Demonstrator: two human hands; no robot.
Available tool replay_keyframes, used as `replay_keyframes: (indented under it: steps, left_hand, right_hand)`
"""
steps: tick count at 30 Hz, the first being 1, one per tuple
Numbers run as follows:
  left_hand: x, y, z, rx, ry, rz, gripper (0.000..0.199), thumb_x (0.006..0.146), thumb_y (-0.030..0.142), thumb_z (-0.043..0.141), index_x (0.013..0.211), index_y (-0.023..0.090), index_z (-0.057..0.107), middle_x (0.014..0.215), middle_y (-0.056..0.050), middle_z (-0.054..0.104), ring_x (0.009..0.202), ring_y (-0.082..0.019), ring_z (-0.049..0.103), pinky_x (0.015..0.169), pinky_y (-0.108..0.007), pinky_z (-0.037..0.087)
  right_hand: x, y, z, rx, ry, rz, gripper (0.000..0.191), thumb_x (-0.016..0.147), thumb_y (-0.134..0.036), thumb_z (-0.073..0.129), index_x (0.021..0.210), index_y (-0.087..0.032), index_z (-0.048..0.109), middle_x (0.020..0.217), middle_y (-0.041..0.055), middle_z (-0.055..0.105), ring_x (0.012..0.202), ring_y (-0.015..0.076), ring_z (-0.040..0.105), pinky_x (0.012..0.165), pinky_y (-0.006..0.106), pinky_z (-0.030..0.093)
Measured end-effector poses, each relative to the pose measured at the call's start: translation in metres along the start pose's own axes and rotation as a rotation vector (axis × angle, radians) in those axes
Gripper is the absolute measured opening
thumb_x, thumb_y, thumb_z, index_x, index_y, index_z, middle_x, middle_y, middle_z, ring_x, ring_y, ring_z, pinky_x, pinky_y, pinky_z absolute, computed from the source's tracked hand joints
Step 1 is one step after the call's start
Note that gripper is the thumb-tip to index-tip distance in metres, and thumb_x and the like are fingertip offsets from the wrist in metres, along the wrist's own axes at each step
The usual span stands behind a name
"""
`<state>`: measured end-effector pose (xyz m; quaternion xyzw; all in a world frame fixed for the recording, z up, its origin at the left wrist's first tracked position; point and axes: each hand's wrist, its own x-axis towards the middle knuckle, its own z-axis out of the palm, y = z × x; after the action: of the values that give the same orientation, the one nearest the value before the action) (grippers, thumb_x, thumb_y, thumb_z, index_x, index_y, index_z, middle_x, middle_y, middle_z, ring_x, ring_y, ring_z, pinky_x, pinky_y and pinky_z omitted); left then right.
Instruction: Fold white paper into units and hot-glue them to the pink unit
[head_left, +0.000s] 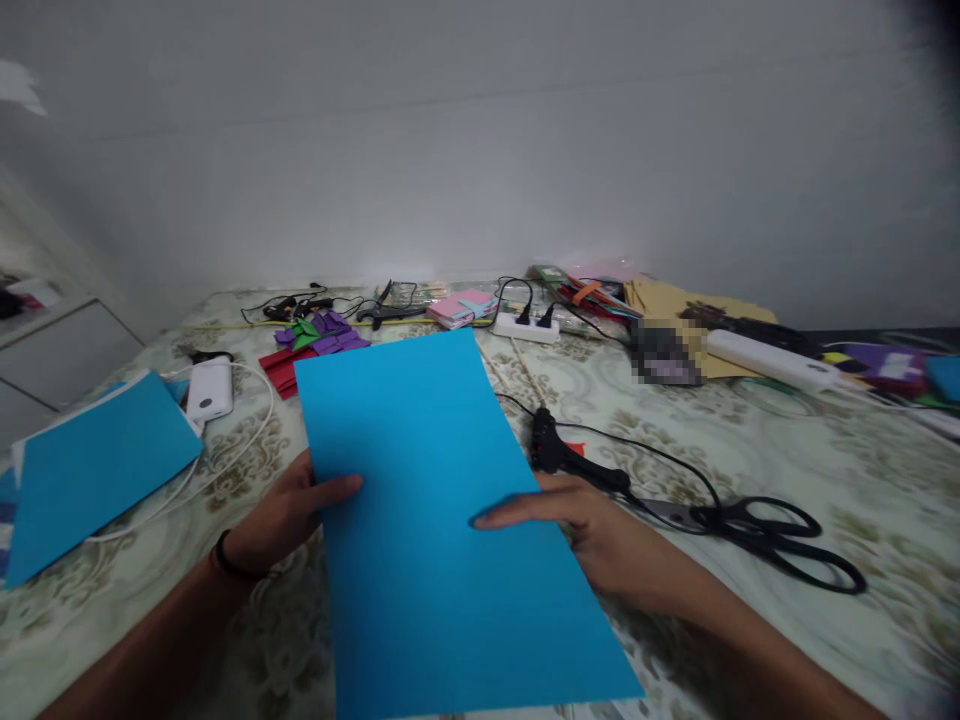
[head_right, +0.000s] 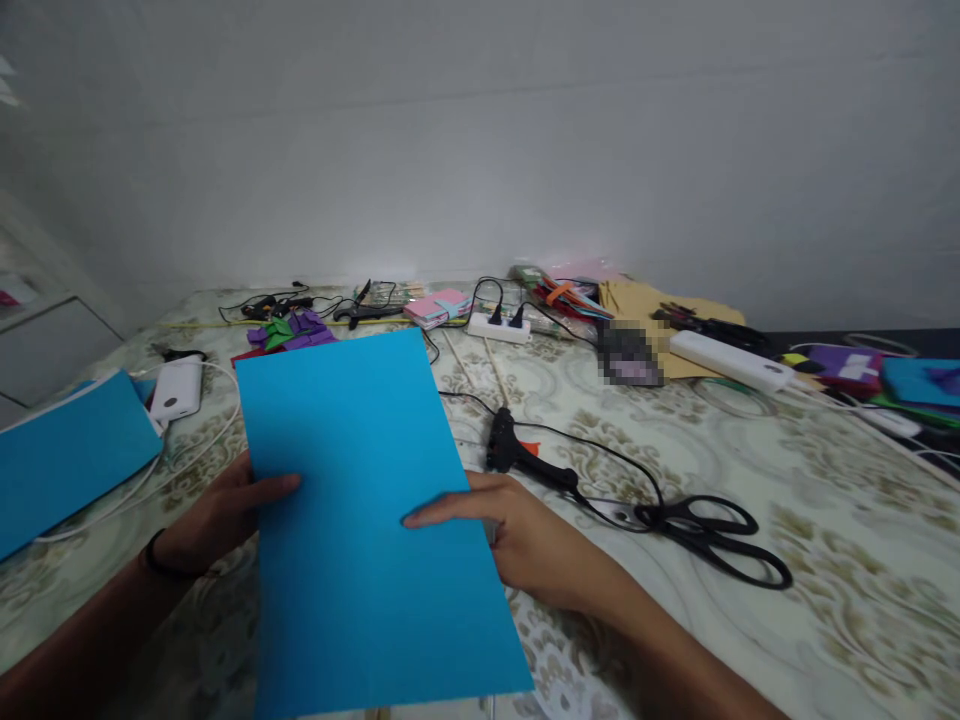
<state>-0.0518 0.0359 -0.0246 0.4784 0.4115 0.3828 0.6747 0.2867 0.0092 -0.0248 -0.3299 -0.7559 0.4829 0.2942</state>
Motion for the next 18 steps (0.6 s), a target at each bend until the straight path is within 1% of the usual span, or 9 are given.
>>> replay_keyframes:
  steps: [2,5,8,11,15,18]
  left_hand:
    - [0.0002,0.0012,-0.0001,-0.015,0.004,0.012,0.065,0.081,0.035,0.083,0.142,0.032,0.060,0.138,-0.006,0.070,0.118,-0.036,0.070,0.090,-0.044,0.064]
    - [0.0012,0.0031,0.0006,-0.018,0.034,0.006,0.065,0.079,0.038,0.085,0.139,0.030,0.063,0.130,-0.006,0.074,0.112,-0.036,0.072,0.087,-0.043,0.064]
    - [0.0022,0.0042,0.0021,-0.007,0.068,-0.007,0.070,0.076,0.040,0.086,0.140,0.027,0.062,0.126,-0.008,0.075,0.108,-0.036,0.074,0.086,-0.044,0.064]
    - [0.0024,0.0028,0.0019,0.000,0.076,-0.002,0.070,0.077,0.039,0.086,0.141,0.028,0.061,0.129,-0.009,0.074,0.112,-0.036,0.072,0.090,-0.045,0.063]
    - [0.0019,-0.0012,-0.0031,0.067,0.047,0.026,0.062,0.081,0.037,0.083,0.139,0.029,0.063,0.136,-0.008,0.070,0.119,-0.037,0.069,0.094,-0.044,0.062]
    - [0.0020,-0.0018,-0.0046,0.132,0.040,0.032,0.062,0.081,0.035,0.084,0.139,0.029,0.063,0.141,-0.008,0.068,0.123,-0.038,0.066,0.096,-0.047,0.062]
  right_hand:
    - [-0.0006,-0.0007,-0.0016,0.021,0.001,0.009,0.027,0.093,-0.037,0.072,0.120,-0.035,0.079,0.119,0.0042,0.078,0.105,0.0259,0.074,0.091,0.041,0.062]
    - [0.0004,-0.0026,-0.0026,0.067,-0.001,-0.028,0.024,0.093,-0.037,0.072,0.115,-0.035,0.081,0.112,0.0036,0.080,0.102,0.0256,0.075,0.092,0.041,0.062]
    - [0.0030,-0.0052,-0.0010,0.142,-0.021,-0.072,0.024,0.092,-0.031,0.074,0.114,-0.034,0.081,0.118,0.0040,0.079,0.106,0.0247,0.075,0.092,0.038,0.062]
    - [0.0048,-0.0063,0.0014,0.106,-0.026,-0.081,0.026,0.090,-0.026,0.076,0.115,-0.033,0.081,0.122,0.0046,0.078,0.108,0.0231,0.075,0.091,0.034,0.062]
    - [0.0044,-0.0063,0.0024,0.009,-0.022,-0.054,0.026,0.093,-0.031,0.074,0.118,-0.032,0.080,0.116,0.0050,0.080,0.103,0.0230,0.076,0.088,0.034,0.064]
    - [0.0041,-0.0076,0.0020,0.021,-0.030,-0.028,0.026,0.095,-0.035,0.071,0.120,-0.033,0.079,0.114,0.0045,0.080,0.100,0.0233,0.077,0.087,0.035,0.064]
